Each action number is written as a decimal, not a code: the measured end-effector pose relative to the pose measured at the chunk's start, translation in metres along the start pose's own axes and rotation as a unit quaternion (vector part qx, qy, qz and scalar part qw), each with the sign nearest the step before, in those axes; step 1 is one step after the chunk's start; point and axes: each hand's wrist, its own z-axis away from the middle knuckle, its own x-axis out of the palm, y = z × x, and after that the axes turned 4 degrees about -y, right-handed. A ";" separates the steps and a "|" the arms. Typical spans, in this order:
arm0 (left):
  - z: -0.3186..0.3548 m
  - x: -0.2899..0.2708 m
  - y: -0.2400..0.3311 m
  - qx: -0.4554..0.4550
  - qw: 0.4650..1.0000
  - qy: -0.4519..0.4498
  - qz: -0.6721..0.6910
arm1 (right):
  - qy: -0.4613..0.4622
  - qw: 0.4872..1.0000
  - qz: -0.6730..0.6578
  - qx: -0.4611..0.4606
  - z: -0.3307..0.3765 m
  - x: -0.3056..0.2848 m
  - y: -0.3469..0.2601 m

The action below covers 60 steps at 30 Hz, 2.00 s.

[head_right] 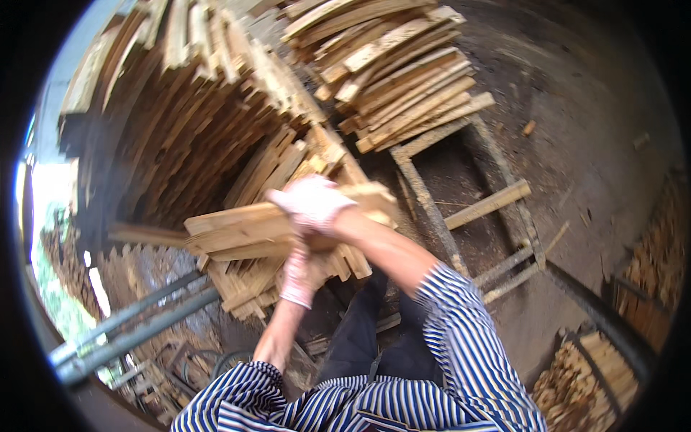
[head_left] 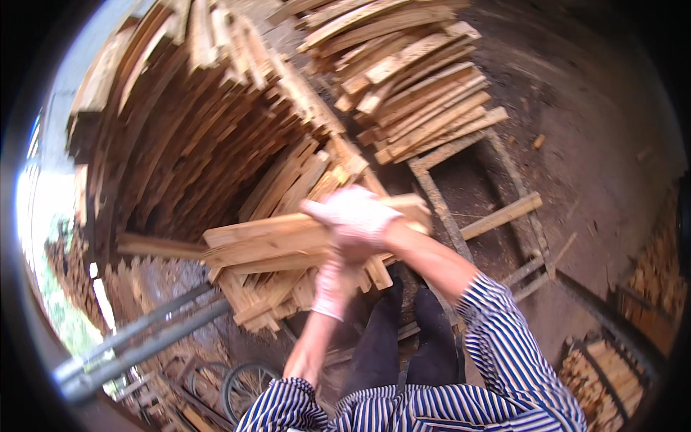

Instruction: The person picks up wooden planks from a pile on the floor and stacks them onto a metal rack. The person wears pink gloves and handles the planks one by one or in small groups, arranging them vertically on the rack.

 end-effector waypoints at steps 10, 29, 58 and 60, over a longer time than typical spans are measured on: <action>-0.148 -0.059 0.108 0.143 0.930 0.212 -0.263 | 0.248 0.888 -0.306 0.236 0.083 0.120 0.044; -0.457 -0.050 -0.144 0.090 0.798 0.243 -0.544 | 0.545 0.383 -0.315 0.676 0.288 0.353 0.556; -0.157 0.040 -0.177 -0.282 0.663 -0.224 -0.656 | 0.403 0.488 -0.694 0.342 0.224 0.196 0.272; -0.101 0.026 -0.182 -0.304 0.712 -0.234 -0.588 | 0.389 0.501 -0.704 0.319 0.254 0.232 0.241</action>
